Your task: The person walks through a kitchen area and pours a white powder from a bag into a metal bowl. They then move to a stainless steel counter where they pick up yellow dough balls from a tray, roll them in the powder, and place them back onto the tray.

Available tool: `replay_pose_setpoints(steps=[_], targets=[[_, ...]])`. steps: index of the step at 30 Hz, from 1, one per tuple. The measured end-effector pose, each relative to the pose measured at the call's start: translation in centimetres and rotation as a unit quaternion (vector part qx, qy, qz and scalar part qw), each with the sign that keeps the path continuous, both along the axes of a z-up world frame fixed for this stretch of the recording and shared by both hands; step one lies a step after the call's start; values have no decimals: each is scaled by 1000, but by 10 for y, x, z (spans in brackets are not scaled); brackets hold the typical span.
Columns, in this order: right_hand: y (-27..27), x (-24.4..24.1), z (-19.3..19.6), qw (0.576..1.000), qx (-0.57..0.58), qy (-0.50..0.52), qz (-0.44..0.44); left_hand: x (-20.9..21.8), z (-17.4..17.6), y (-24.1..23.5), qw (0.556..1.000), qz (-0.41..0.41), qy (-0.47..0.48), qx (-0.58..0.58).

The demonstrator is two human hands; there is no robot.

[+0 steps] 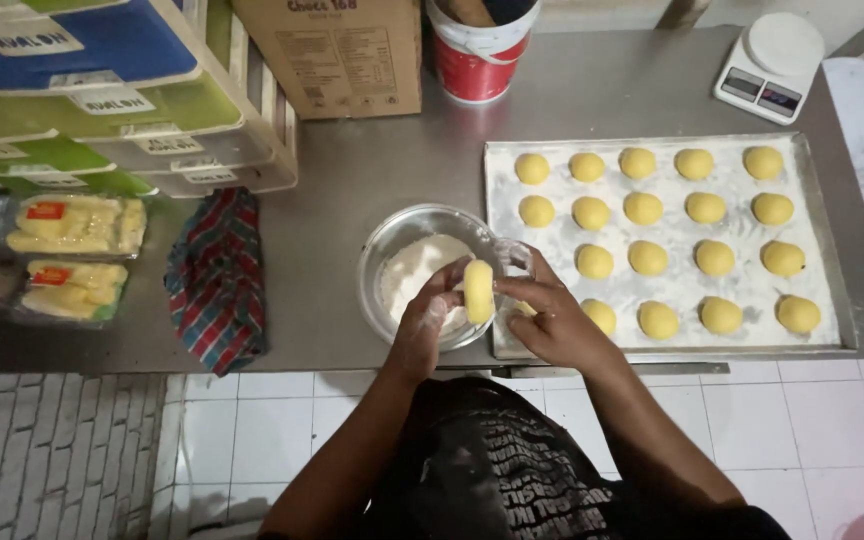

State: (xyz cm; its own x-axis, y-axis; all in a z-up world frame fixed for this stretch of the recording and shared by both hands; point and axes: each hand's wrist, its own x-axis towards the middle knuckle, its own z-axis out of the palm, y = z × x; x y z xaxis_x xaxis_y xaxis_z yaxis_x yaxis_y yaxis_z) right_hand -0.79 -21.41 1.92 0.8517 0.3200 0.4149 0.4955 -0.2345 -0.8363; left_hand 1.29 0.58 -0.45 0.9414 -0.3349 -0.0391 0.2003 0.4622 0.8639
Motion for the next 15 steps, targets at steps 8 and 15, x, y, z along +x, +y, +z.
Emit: replay_pose_setpoints(steps=[8, 15], targets=[[1, -6, 14, 999, 30, -31, 1, 17, 22, 0, 964, -77, -253, 2], [4, -7, 8, 997, 75, 23, 19, 18, 7, 10, 956, -31, -283, 74]])
